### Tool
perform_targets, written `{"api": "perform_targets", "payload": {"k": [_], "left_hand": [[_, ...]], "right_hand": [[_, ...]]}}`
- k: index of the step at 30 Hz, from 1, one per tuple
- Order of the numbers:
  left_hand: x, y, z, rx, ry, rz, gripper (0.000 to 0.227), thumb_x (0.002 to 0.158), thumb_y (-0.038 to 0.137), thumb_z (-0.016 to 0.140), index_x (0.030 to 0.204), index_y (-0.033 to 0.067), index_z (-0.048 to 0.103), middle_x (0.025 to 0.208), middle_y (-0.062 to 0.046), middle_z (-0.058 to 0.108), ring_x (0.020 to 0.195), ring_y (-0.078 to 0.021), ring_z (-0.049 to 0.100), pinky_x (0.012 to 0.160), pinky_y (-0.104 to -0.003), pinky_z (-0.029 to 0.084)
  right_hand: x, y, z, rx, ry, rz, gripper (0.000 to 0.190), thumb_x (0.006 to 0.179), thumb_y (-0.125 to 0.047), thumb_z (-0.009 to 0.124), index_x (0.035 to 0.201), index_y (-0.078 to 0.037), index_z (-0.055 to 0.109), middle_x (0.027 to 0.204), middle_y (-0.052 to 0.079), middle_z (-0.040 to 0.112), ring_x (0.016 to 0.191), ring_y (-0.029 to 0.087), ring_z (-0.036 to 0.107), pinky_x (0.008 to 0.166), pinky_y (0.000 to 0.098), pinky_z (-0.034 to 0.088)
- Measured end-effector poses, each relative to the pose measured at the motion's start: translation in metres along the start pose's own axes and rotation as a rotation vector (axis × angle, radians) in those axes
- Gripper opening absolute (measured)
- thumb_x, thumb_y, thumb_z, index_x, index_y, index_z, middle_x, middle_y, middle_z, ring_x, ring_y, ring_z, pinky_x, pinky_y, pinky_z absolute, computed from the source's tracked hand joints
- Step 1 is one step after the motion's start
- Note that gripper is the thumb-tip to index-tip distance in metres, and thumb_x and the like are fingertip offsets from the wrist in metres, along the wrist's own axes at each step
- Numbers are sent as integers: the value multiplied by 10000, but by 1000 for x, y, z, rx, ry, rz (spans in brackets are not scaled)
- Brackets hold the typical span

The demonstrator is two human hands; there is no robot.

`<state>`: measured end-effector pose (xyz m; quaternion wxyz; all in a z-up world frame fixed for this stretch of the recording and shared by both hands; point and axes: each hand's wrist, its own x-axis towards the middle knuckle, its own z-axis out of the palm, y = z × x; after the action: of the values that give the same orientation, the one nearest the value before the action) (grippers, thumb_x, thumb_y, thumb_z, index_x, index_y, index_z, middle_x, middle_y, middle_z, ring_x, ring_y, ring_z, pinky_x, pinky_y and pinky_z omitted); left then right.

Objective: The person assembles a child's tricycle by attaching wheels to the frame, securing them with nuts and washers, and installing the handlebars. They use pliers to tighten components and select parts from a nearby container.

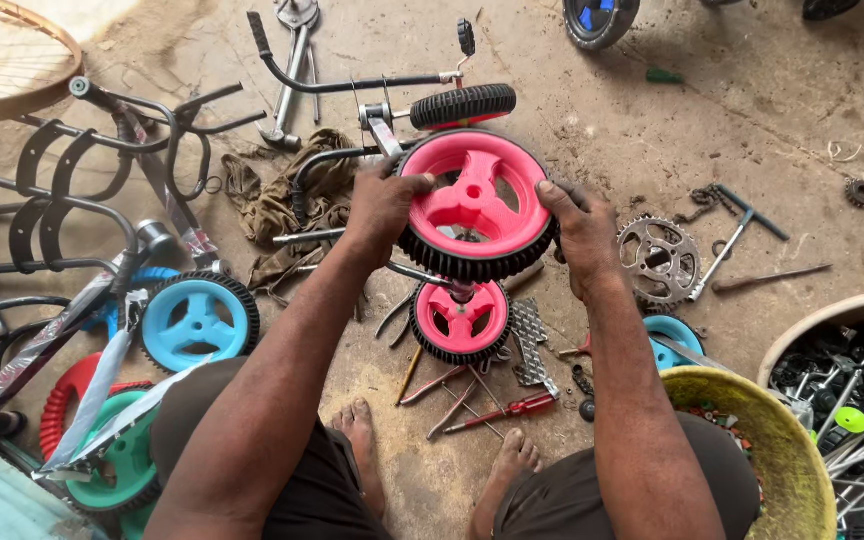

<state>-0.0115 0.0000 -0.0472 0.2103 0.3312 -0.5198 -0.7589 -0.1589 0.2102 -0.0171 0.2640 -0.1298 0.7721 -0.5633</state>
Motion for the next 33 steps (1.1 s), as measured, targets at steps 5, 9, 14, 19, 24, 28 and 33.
{"api": "perform_targets", "payload": {"k": [5, 9, 14, 19, 24, 28, 33], "left_hand": [[-1, 6, 3, -7, 6, -55, 604, 825, 14, 726, 1395, -52, 537, 1054, -166, 747, 830, -185, 742, 706, -294, 635], [-9, 10, 14, 72, -12, -10, 650, 807, 6, 709, 1432, -16, 533, 1101, -155, 750, 872, -172, 737, 733, -295, 629], [-16, 17, 18, 323, 145, -142, 729, 793, 34, 634, 1502, 87, 473, 1122, -183, 739, 844, -216, 737, 729, -342, 630], [-12, 16, 19, 523, 152, -61, 640, 826, 154, 721, 1433, 29, 559, 1180, -203, 734, 990, -232, 721, 910, -345, 562], [-11, 8, 21, 462, 132, -102, 662, 825, 153, 702, 1449, 30, 519, 1203, -180, 713, 1024, -239, 735, 912, -340, 568], [-9, 5, 21, 393, 124, -105, 651, 824, 141, 698, 1443, 26, 533, 1192, -172, 739, 1023, -225, 738, 912, -331, 565], [-3, -13, 18, 319, 118, -114, 631, 840, 127, 701, 1438, 14, 535, 1172, -179, 748, 985, -225, 729, 891, -333, 566]], "right_hand": [[0, -35, 1, -460, 15, -9, 499, 855, -402, 765, 1217, -64, 708, 978, 34, 704, 859, 145, 661, 798, 301, 541], [9, -56, 12, -1042, 12, -133, 627, 818, -455, 798, 1334, -132, 645, 1169, 156, 612, 1029, 276, 627, 905, 443, 514], [23, -49, 27, -1157, -93, -371, 548, 907, -442, 741, 1295, -60, 684, 1329, 195, 570, 1116, 340, 646, 979, 482, 531], [35, -35, 16, -1025, -63, -349, 468, 855, -355, 774, 1248, -106, 727, 1205, 228, 626, 1132, 400, 629, 984, 507, 510], [33, -24, 16, -975, -56, -351, 473, 845, -331, 798, 1215, -49, 712, 1166, 245, 635, 1097, 409, 636, 951, 508, 518], [34, -21, 16, -956, -57, -292, 480, 813, -323, 804, 1183, -35, 701, 1142, 237, 611, 1068, 387, 641, 929, 508, 518], [40, -15, 16, -990, -68, -278, 429, 841, -324, 791, 1146, -33, 719, 1173, 228, 611, 1092, 384, 647, 952, 505, 531]]}}
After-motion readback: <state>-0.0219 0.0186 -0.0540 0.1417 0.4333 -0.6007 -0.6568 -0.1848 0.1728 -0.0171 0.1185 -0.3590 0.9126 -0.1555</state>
